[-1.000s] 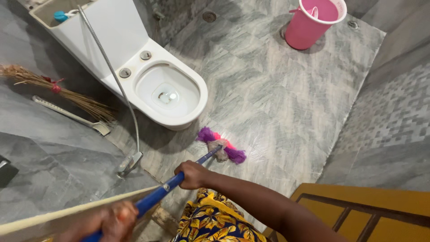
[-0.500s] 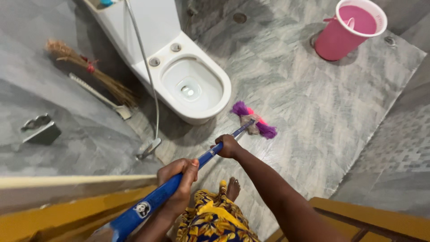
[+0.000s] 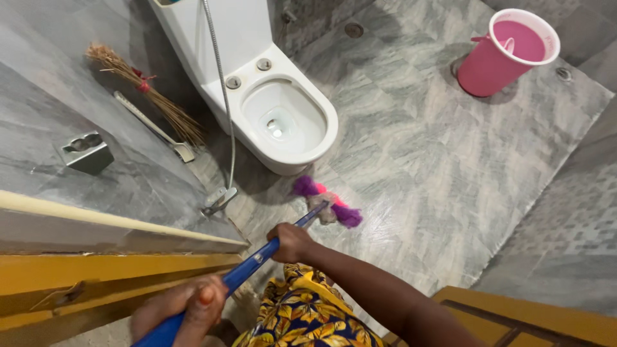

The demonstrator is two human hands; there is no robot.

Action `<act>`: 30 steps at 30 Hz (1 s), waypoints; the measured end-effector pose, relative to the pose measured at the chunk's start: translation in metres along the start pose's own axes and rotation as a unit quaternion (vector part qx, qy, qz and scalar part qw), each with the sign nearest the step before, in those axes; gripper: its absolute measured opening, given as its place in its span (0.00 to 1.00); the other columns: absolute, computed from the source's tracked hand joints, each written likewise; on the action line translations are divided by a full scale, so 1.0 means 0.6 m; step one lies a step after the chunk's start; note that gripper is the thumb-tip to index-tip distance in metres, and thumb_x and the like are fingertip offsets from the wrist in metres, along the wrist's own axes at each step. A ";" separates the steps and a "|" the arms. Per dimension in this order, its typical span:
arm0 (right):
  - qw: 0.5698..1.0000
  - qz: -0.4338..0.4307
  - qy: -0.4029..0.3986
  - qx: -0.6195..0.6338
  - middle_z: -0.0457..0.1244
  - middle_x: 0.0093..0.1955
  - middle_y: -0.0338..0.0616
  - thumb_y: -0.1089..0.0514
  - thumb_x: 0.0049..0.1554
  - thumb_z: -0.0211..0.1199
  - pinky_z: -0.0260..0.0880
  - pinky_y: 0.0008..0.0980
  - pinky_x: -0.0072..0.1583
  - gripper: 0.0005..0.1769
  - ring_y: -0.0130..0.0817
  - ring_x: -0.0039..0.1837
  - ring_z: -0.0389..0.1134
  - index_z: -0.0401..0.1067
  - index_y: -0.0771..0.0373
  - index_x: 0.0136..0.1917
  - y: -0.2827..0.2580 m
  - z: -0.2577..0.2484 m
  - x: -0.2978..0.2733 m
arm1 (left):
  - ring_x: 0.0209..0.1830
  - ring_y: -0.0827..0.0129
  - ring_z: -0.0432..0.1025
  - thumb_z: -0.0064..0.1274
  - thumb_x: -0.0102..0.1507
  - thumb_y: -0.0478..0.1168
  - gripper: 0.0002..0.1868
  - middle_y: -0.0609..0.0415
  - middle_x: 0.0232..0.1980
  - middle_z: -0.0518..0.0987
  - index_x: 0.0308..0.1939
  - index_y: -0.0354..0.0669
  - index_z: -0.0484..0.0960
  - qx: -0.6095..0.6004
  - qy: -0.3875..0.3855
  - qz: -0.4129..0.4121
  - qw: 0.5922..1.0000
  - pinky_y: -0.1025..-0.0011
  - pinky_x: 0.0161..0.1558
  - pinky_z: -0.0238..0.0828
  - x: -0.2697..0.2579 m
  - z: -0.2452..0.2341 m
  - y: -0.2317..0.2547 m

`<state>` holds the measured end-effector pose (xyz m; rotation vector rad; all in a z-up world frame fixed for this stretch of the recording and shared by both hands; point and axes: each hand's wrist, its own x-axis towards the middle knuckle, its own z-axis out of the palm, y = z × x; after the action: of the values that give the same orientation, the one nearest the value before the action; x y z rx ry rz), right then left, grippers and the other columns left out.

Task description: The person mops the bathroom floor using a mop and a bucket of water, cleaning around the toilet and sink.

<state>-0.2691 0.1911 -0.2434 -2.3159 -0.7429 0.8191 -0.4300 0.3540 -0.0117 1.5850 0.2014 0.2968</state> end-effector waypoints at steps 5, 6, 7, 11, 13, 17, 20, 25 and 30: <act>0.994 0.015 0.108 -0.022 0.69 0.42 0.54 0.51 0.46 0.67 0.70 0.51 0.49 0.09 0.56 0.49 0.70 0.76 0.58 0.35 0.141 -0.017 0.048 | 0.21 0.76 0.63 0.54 0.64 0.41 0.13 0.60 0.20 0.71 0.27 0.37 0.81 0.013 0.014 -0.055 0.998 0.74 0.25 0.57 0.038 0.089 -0.078; 0.990 0.004 0.136 -0.029 0.69 0.41 0.54 0.51 0.46 0.67 0.70 0.50 0.50 0.09 0.56 0.49 0.70 0.76 0.58 0.34 0.172 -0.017 0.055 | 0.22 0.77 0.64 0.53 0.66 0.41 0.16 0.61 0.21 0.71 0.25 0.37 0.78 0.008 -0.007 -0.044 0.999 0.74 0.25 0.58 0.051 0.109 -0.094; 0.991 0.013 0.134 -0.016 0.69 0.41 0.55 0.51 0.46 0.68 0.70 0.50 0.49 0.10 0.56 0.48 0.70 0.76 0.59 0.34 0.201 -0.019 0.057 | 0.22 0.77 0.64 0.51 0.68 0.42 0.19 0.61 0.22 0.71 0.22 0.38 0.75 0.002 -0.028 -0.033 0.999 0.74 0.26 0.58 0.058 0.124 -0.103; 0.989 -0.027 0.144 -0.012 0.67 0.37 0.56 0.54 0.42 0.67 0.69 0.50 0.46 0.10 0.59 0.44 0.68 0.72 0.62 0.31 0.257 -0.032 0.085 | 0.21 0.79 0.63 0.49 0.70 0.42 0.21 0.62 0.20 0.70 0.21 0.40 0.73 0.057 -0.046 -0.006 0.997 0.75 0.25 0.58 0.072 0.148 -0.094; 0.986 -0.083 0.141 -0.010 0.66 0.35 0.57 0.56 0.39 0.66 0.68 0.50 0.45 0.09 0.59 0.42 0.67 0.70 0.64 0.28 0.245 -0.020 0.072 | 0.21 0.79 0.62 0.49 0.71 0.42 0.23 0.62 0.20 0.69 0.20 0.41 0.73 0.068 -0.043 -0.004 0.997 0.75 0.25 0.57 0.068 0.138 -0.059; 0.980 -0.166 0.108 0.034 0.64 0.32 0.59 0.58 0.40 0.65 0.66 0.48 0.42 0.08 0.59 0.38 0.66 0.70 0.63 0.28 0.132 0.000 0.062 | 0.19 0.79 0.59 0.53 0.67 0.42 0.23 0.62 0.18 0.67 0.17 0.40 0.73 0.122 -0.002 -0.060 0.991 0.73 0.22 0.53 0.046 0.085 0.054; 0.981 -0.165 0.042 0.092 0.65 0.30 0.52 0.58 0.43 0.63 0.69 0.45 0.40 0.06 0.52 0.35 0.69 0.71 0.61 0.29 0.019 0.022 0.033 | 0.19 0.78 0.57 0.55 0.67 0.40 0.21 0.60 0.19 0.65 0.20 0.37 0.72 0.135 0.025 -0.093 0.986 0.72 0.23 0.50 0.020 0.043 0.124; 0.989 -0.116 0.011 0.094 0.67 0.30 0.50 0.58 0.46 0.63 0.69 0.46 0.41 0.06 0.47 0.35 0.71 0.74 0.61 0.30 -0.078 -0.015 -0.033 | 0.18 0.81 0.60 0.55 0.68 0.41 0.23 0.63 0.18 0.69 0.19 0.37 0.75 0.142 0.015 -0.009 0.990 0.76 0.23 0.54 0.016 0.028 0.153; 0.995 -0.064 0.049 0.053 0.68 0.34 0.49 0.60 0.45 0.61 0.69 0.47 0.40 0.04 0.47 0.37 0.70 0.74 0.61 0.30 -0.052 -0.044 -0.024 | 0.20 0.81 0.55 0.49 0.69 0.37 0.22 0.63 0.20 0.65 0.19 0.36 0.70 0.054 -0.030 -0.022 0.998 0.76 0.23 0.50 0.053 0.051 0.140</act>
<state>-0.2702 0.1945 -0.2002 -2.1728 -0.7761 0.6666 -0.3948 0.3314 0.0733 1.6912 0.2078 0.2066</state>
